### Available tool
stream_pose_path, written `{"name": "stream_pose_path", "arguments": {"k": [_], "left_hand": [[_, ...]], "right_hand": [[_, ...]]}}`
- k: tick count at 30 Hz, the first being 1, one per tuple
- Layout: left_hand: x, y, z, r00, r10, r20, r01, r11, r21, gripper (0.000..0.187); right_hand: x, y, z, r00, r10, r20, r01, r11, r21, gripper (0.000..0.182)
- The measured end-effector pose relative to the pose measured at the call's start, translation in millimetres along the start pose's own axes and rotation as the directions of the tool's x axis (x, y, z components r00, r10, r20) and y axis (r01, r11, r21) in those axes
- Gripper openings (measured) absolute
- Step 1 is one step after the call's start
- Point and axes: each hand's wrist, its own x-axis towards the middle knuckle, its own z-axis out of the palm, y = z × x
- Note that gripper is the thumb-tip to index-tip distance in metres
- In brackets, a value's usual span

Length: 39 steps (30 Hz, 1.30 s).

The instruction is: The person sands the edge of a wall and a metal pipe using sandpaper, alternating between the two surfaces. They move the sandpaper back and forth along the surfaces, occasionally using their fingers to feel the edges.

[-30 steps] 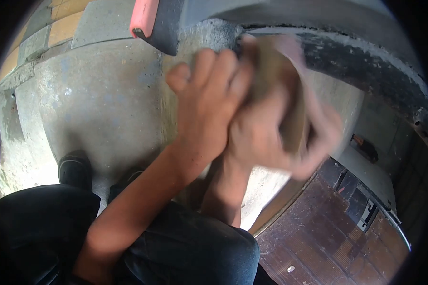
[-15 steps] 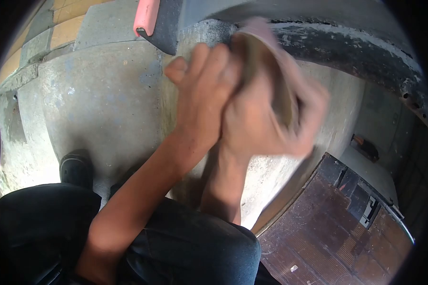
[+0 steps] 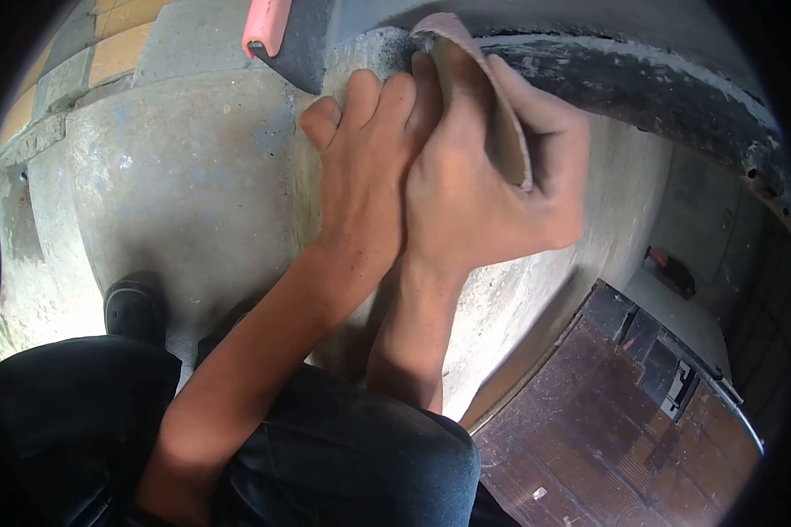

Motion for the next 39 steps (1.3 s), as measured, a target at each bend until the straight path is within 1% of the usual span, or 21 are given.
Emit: {"name": "stream_pose_path", "arguments": {"k": [3, 6, 7, 8, 9, 11, 13, 14, 15, 16, 17, 19, 22, 24, 26, 28, 30, 31, 34, 38, 39], "left_hand": [[0, -7, -1, 0.992, 0.096, -0.084, -0.108, 0.983, -0.151, 0.028], [-2, 0, 2, 0.991, 0.108, -0.084, -0.117, 0.987, -0.107, 0.027], [0, 3, 3, 0.998, 0.035, -0.043, -0.039, 0.995, -0.097, 0.028], [3, 4, 2, 0.999, -0.033, -0.009, 0.032, 0.997, -0.077, 0.029], [3, 2, 0, 0.999, -0.024, -0.022, 0.021, 0.994, -0.107, 0.029], [3, 2, -2, 0.998, 0.042, -0.054, -0.048, 0.991, -0.122, 0.028], [-1, -1, -1, 0.996, 0.089, -0.013, -0.09, 0.991, -0.096, 0.034], [0, -1, 1, 0.996, 0.086, -0.01, -0.087, 0.991, -0.1, 0.034], [1, 0, 2, 0.999, 0.038, 0.003, -0.038, 0.996, -0.086, 0.037], [3, 2, 2, 1.0, -0.008, 0.012, 0.009, 0.998, -0.068, 0.041], [3, 1, 4, 0.998, -0.024, -0.052, 0.017, 0.992, -0.123, 0.044], [3, 3, 2, 0.997, 0.036, -0.07, -0.043, 0.994, -0.097, 0.044], [3, -1, 4, 0.994, 0.08, -0.071, -0.085, 0.994, -0.065, 0.047], [6, 0, 3, 1.0, -0.024, -0.002, 0.024, 0.991, -0.129, 0.048], [4, -3, -1, 0.999, 0.007, -0.051, -0.016, 0.984, -0.176, 0.048], [3, -7, -1, 0.995, 0.028, -0.099, -0.05, 0.975, -0.218, 0.048], [2, -7, 3, 0.995, 0.056, -0.08, -0.068, 0.986, -0.152, 0.048], [4, -2, 6, 0.999, -0.004, -0.045, 0.001, 0.998, -0.068, 0.046], [5, 1, 2, 0.999, -0.029, -0.037, 0.025, 0.995, -0.1, 0.043], [1, 0, 2, 0.985, 0.084, -0.152, -0.096, 0.992, -0.075, 0.041], [2, -2, 5, 0.994, 0.047, -0.101, -0.055, 0.996, -0.077, 0.043]], "right_hand": [[-5, 4, 5, 0.988, -0.02, -0.154, 0.072, 0.937, 0.342, 0.007], [-4, 16, 0, 0.999, -0.034, -0.017, 0.035, 0.993, 0.113, 0.018], [0, 2, 2, 0.987, 0.159, -0.015, -0.153, 0.97, 0.186, 0.02], [0, 5, 0, 0.987, 0.159, -0.022, -0.153, 0.971, 0.185, 0.02], [-2, 10, -1, 0.998, 0.022, -0.062, -0.008, 0.976, 0.216, 0.02], [-3, -1, -1, 0.989, -0.006, -0.148, 0.049, 0.957, 0.287, 0.009], [-6, -2, -1, 0.992, 0.025, -0.128, 0.002, 0.978, 0.206, 0.008], [-3, 2, 2, 0.997, -0.047, -0.069, 0.052, 0.996, 0.071, 0.008], [1, 1, -2, 0.99, 0.13, -0.051, -0.123, 0.984, 0.126, 0.019], [0, 1, -3, 0.99, 0.129, -0.053, -0.121, 0.985, 0.123, 0.019], [0, 1, -2, 0.999, -0.012, -0.051, 0.017, 0.995, 0.101, 0.008], [-1, -5, -2, 0.99, -0.079, -0.116, 0.095, 0.987, 0.134, 0.011], [-1, 3, 6, 0.992, -0.072, -0.099, 0.086, 0.985, 0.152, 0.011], [0, 0, 3, 0.995, 0.04, -0.087, -0.03, 0.993, 0.116, 0.011], [0, -2, 5, 0.991, -0.12, -0.066, 0.125, 0.988, 0.089, 0.01], [-3, -4, 6, 0.979, -0.092, -0.179, 0.127, 0.974, 0.189, 0.01], [-5, -2, 5, 0.989, -0.027, -0.148, 0.057, 0.978, 0.2, 0.009], [-2, -8, 2, 0.999, 0.051, -0.018, -0.049, 0.995, 0.087, 0.008], [1, -11, 1, 1.0, -0.016, -0.007, 0.016, 1.0, 0.021, 0.009], [-6, -16, 4, 0.976, 0.041, -0.213, 0.025, 0.955, 0.296, 0.012], [-5, -6, 4, 0.994, 0.054, -0.099, -0.029, 0.971, 0.236, 0.012]]}}
